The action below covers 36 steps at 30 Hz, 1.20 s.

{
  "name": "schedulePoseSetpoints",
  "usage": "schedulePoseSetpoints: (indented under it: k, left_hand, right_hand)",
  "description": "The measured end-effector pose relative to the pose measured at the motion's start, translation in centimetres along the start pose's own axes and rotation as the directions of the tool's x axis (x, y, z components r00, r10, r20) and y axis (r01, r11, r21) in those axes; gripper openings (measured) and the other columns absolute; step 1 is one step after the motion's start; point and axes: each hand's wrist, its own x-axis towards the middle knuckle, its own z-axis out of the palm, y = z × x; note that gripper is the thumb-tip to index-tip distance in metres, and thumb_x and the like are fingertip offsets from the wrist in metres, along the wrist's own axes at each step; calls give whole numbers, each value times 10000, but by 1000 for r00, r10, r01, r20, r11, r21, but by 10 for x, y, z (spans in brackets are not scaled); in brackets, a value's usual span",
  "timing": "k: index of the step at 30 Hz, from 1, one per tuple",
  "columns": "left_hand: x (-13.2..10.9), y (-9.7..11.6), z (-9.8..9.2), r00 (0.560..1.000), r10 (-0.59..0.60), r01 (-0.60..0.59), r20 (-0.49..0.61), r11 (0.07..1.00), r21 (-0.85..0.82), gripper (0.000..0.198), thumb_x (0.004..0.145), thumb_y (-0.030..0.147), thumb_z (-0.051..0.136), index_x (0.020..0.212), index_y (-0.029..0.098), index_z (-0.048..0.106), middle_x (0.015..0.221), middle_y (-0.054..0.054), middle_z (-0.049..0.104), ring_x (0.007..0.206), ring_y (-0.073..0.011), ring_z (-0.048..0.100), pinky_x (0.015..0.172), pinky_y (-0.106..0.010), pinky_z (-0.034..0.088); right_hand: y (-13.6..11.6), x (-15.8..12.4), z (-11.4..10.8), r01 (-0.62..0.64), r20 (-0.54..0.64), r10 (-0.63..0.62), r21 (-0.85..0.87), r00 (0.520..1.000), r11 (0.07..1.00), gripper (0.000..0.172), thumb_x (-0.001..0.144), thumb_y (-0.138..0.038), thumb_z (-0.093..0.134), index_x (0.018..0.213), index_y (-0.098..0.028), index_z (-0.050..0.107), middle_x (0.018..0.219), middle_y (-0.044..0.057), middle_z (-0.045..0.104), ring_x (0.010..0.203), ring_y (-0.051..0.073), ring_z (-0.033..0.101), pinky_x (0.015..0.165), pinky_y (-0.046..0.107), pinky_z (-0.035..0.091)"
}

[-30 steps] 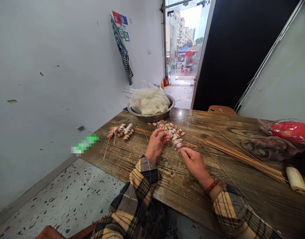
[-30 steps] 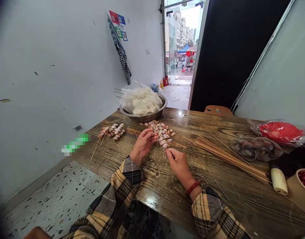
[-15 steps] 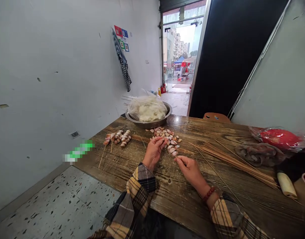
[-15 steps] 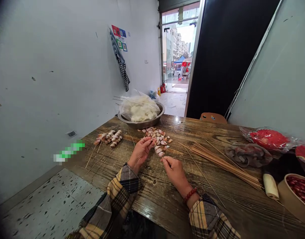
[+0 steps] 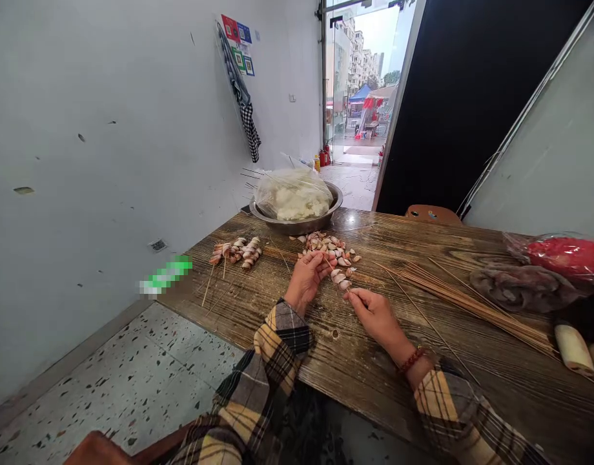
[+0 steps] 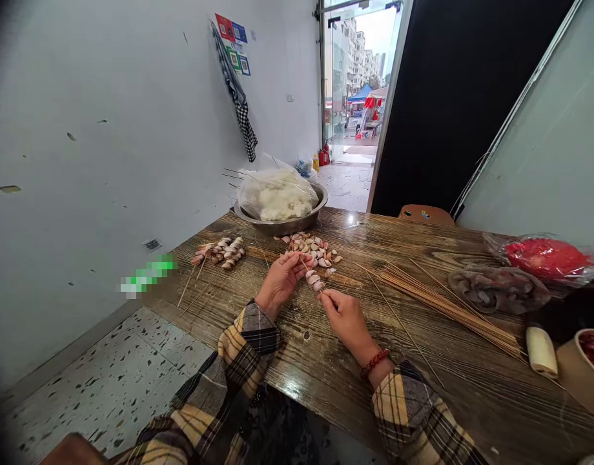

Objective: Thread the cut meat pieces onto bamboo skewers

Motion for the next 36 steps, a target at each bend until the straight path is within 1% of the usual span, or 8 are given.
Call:
schedulePoseSetpoints:
  k: [5, 9, 14, 18, 21, 24, 27, 36]
  left_hand:
    - [1, -1, 1, 1000, 11, -12, -28, 999, -29, 97, 784, 145, 660, 863, 107, 619, 885, -115, 707, 776, -170, 688, 735, -275, 515]
    - [3, -3, 2, 998, 36, -40, -59, 998, -58, 133, 756, 64, 656, 886, 86, 641, 903, -119, 704, 821, -174, 693, 872, -322, 506]
    - [5, -6, 2, 998, 66, -67, -23, 996, -64, 118, 732, 47, 662, 833, 90, 619, 887, -104, 698, 881, -189, 697, 956, -340, 481]
    - [5, -7, -1, 998, 65, -65, 6, 997, -49, 168, 701, 68, 698, 803, 113, 573, 880, -101, 697, 888, -194, 695, 915, -334, 498]
    - [5, -7, -3, 999, 50, -50, 10, 999, -1, 207, 693, 109, 721, 842, 119, 578, 899, -102, 697, 839, -187, 694, 781, -295, 523]
    - [5, -6, -5, 998, 56, -56, -9, 997, 46, 258, 676, 123, 740, 908, 115, 629, 904, -94, 700, 751, -143, 669, 626, -220, 480]
    - [6, -7, -4, 996, 88, -87, -21, 994, 66, 230, 655, 99, 746, 876, 101, 681, 867, -81, 702, 678, -96, 618, 554, -183, 430]
    - [8, -7, -2, 995, 89, -90, -53, 996, -23, 104, 705, 103, 719, 806, 103, 696, 853, -79, 696, 733, -113, 634, 735, -245, 513]
  right_hand:
    - [1, 1, 0, -5, -5, 5, 7, 1000, 1000, 345, 907, -343, 431, 862, -158, 719, 744, 24, 698, 669, 153, 602, 620, 230, 408]
    - [4, 1, 1, -7, -4, 7, -1, 1000, 1000, 341, 905, -344, 435, 859, -168, 723, 756, 21, 705, 676, 153, 605, 622, 230, 404]
    - [4, 1, 1, -9, -9, 9, -17, 1000, 1000, 340, 904, -337, 438, 833, -168, 724, 744, 25, 705, 658, 153, 599, 605, 233, 389]
    - [3, 1, 2, 5, -5, -5, -1, 1000, 1000, 323, 903, -320, 442, 829, -174, 720, 775, 25, 716, 699, 161, 619, 645, 239, 402]
    - [2, 1, 2, -5, 2, 5, 6, 1000, 1000, 319, 904, -320, 441, 836, -175, 717, 788, 25, 719, 708, 165, 624, 649, 242, 401]
    - [0, 1, 1, -25, 9, 25, 5, 1000, 1000, 329, 905, -325, 432, 839, -171, 715, 757, 24, 708, 682, 161, 613, 630, 240, 392]
    - [-2, 1, 0, -47, 9, 47, -13, 999, 999, 335, 901, -333, 432, 844, -165, 716, 703, 20, 686, 638, 154, 592, 598, 238, 373]
    - [-1, 1, 0, -65, -2, 65, -18, 998, 998, 324, 896, -315, 433, 855, -168, 720, 754, 24, 715, 681, 161, 621, 623, 238, 385]
